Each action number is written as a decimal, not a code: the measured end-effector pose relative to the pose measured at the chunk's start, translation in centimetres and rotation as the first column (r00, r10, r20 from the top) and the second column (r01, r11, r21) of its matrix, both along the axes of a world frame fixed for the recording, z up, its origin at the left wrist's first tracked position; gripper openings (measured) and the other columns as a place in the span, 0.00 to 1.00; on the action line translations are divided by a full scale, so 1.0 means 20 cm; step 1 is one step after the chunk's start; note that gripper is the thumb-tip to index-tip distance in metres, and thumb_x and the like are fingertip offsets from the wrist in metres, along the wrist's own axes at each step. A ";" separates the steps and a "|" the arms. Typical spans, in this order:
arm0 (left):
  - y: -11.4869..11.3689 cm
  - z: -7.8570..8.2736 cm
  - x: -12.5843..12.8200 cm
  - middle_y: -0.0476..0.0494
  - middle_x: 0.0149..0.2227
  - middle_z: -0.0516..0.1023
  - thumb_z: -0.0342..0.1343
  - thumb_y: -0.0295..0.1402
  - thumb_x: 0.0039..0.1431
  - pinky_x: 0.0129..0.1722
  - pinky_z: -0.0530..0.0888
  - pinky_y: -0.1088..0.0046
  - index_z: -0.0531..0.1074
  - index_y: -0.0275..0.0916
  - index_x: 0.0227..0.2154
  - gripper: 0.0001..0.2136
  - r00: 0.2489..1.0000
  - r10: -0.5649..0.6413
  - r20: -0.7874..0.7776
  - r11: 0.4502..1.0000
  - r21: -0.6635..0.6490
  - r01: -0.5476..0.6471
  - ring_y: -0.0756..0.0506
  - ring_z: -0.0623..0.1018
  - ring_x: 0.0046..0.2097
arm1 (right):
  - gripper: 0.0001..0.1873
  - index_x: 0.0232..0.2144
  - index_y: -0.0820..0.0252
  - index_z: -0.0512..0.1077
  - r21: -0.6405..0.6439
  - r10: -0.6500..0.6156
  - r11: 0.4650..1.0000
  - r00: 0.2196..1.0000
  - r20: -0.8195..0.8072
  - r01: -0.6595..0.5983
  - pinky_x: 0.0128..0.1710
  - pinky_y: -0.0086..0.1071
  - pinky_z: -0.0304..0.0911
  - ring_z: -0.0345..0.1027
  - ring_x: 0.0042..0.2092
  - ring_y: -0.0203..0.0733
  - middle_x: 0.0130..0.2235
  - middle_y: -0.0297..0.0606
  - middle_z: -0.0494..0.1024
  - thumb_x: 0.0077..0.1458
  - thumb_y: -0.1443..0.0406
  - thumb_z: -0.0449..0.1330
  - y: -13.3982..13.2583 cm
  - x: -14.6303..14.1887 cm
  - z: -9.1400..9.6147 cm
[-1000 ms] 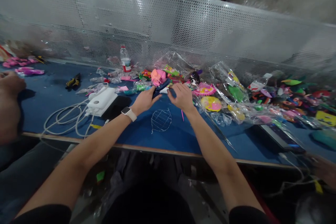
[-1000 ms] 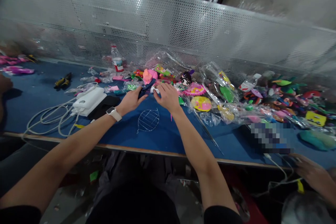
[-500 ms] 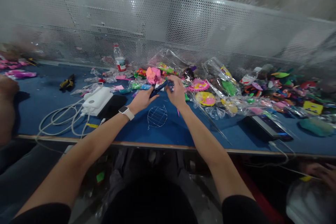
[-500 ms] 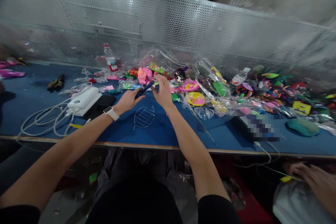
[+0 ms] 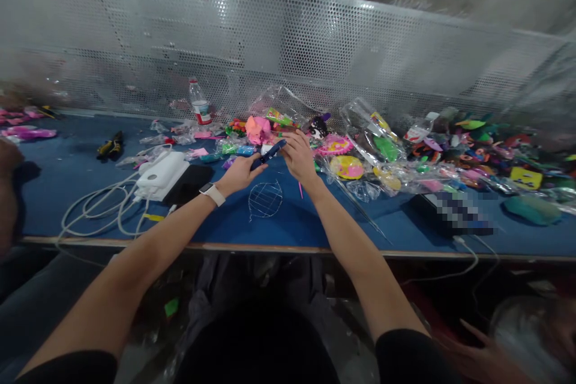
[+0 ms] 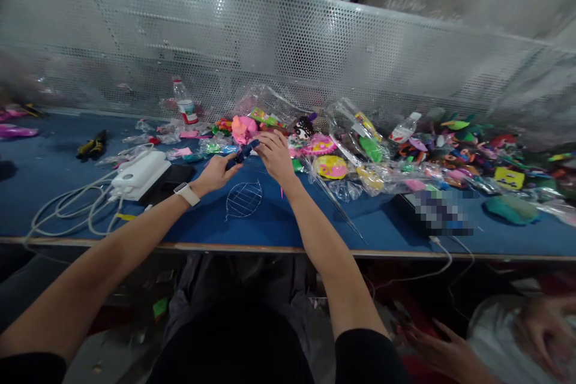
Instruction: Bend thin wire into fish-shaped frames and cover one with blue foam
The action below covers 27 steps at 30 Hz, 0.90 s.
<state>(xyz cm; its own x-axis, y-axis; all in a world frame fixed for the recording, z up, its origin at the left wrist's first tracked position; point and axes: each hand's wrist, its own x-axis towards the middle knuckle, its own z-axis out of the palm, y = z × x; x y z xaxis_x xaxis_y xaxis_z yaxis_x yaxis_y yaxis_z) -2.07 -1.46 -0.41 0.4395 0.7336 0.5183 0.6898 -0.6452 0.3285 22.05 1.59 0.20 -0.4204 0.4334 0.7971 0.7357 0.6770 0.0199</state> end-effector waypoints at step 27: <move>0.08 0.06 -0.15 0.26 0.57 0.75 0.66 0.53 0.59 0.67 0.65 0.44 0.73 0.38 0.56 0.29 0.987 0.156 -0.031 0.971 0.186 -0.148 0.24 0.73 0.62 | 0.27 0.68 0.36 0.73 -0.026 -0.007 1.000 1.000 -0.011 0.007 0.62 0.55 0.70 0.73 0.57 0.55 0.58 0.40 0.78 0.75 0.68 0.56 -0.13 0.05 0.09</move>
<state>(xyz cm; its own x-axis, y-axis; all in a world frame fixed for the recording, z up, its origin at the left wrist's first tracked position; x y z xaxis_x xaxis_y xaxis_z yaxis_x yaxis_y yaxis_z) -5.00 0.06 0.69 0.3565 0.6881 0.6320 0.7957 -0.5781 0.1807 22.98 -0.94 2.08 -0.4081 0.4570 0.7903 0.7406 0.6719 -0.0061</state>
